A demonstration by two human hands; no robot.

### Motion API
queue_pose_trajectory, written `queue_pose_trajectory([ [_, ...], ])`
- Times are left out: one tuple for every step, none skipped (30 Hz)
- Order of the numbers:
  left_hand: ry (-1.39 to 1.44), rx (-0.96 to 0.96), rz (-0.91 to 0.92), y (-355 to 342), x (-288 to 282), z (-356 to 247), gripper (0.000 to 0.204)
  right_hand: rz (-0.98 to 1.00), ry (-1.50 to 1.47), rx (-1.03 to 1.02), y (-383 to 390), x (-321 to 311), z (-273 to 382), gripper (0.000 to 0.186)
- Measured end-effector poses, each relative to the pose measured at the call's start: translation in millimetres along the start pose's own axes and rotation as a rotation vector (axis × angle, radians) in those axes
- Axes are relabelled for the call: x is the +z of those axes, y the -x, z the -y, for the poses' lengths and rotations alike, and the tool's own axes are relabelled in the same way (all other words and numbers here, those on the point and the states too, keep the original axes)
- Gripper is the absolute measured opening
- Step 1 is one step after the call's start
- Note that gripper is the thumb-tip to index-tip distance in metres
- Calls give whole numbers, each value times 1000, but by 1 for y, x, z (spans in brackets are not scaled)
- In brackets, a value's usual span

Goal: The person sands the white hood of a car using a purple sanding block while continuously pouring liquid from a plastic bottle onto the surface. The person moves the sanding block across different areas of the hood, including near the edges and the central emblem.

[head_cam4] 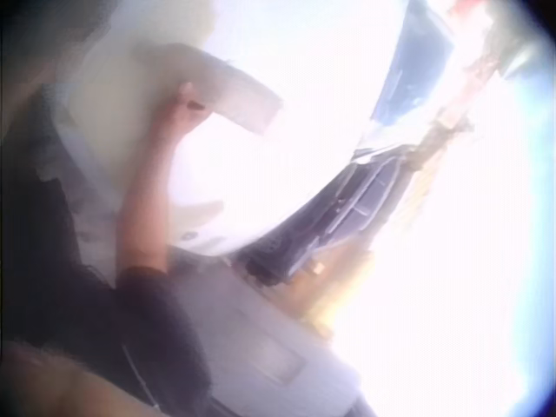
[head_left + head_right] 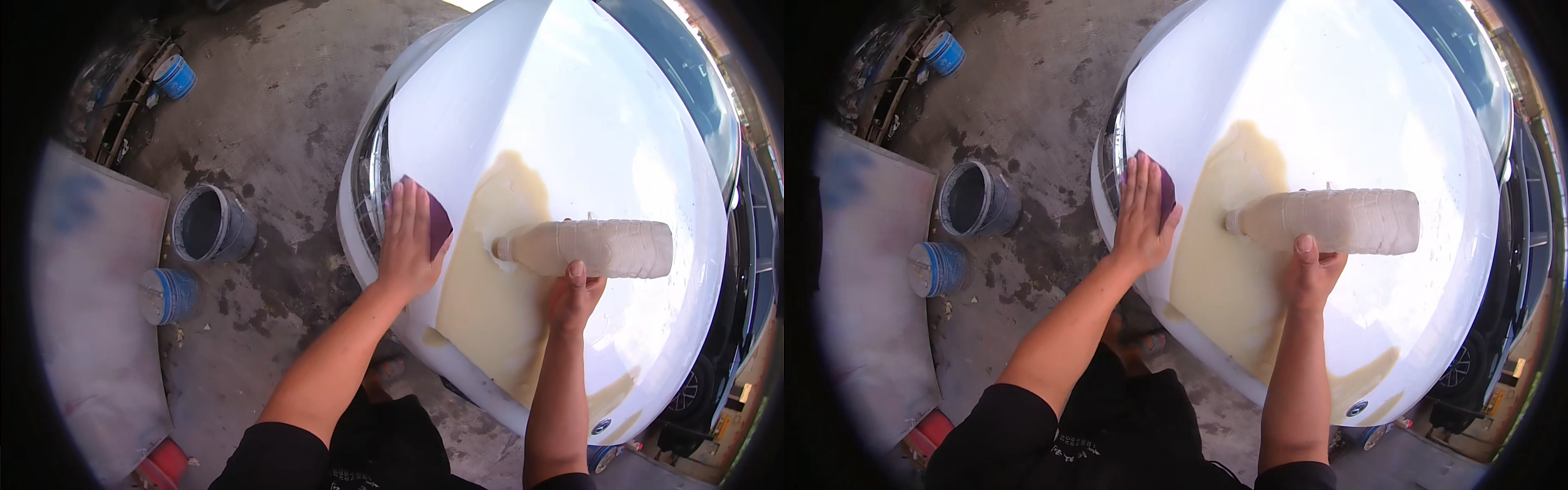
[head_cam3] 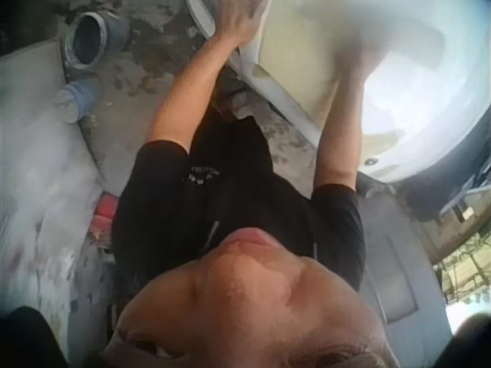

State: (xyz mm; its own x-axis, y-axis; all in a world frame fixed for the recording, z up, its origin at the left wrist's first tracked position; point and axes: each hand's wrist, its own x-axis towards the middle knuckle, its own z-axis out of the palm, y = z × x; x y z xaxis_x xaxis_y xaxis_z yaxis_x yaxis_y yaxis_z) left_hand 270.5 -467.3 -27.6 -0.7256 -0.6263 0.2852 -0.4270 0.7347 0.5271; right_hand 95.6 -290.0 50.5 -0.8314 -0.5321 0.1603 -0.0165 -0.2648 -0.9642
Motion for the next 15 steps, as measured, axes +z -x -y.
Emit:
queue_pose_trajectory([
  [89,-26,13,31,3,-10,76,-6,3,9,0,0,-1,91],
  [118,-52,31,54,-2,-19,76,-6,-9,16,1,3,-2,92],
  [107,-53,17,49,-1,-19,76,-7,-7,22,2,3,-1,93],
  [98,-51,0,36,1,-18,75,-10,-2,24,0,1,1,94],
  [86,-47,-18,18,4,-13,75,-20,-17,16,-1,1,1,95],
  [28,-74,-39,-16,5,-2,74,-30,-35,14,0,3,1,96],
  [-45,-156,-45,-53,9,10,73,-36,-50,13,0,5,1,97],
  [-132,-215,-34,-93,8,19,73,-32,-47,11,-1,6,1,97],
  [-141,-276,-27,-127,0,29,75,-27,-49,13,1,9,3,97],
  [-162,-343,-7,-153,-2,36,76,-23,-48,13,0,10,5,97],
  [-271,-368,15,-158,-1,38,75,-26,-43,16,0,11,5,98],
  [-225,-329,2,-147,-2,39,76,-29,-39,19,1,12,2,98],
  [-164,-278,-4,-129,5,31,76,-46,-22,15,0,7,2,99],
  [-157,-242,45,-100,4,16,79,-50,-23,16,-2,4,2,100],
  [-111,-195,73,-64,4,6,81,-53,-28,18,-1,3,3,101],
])
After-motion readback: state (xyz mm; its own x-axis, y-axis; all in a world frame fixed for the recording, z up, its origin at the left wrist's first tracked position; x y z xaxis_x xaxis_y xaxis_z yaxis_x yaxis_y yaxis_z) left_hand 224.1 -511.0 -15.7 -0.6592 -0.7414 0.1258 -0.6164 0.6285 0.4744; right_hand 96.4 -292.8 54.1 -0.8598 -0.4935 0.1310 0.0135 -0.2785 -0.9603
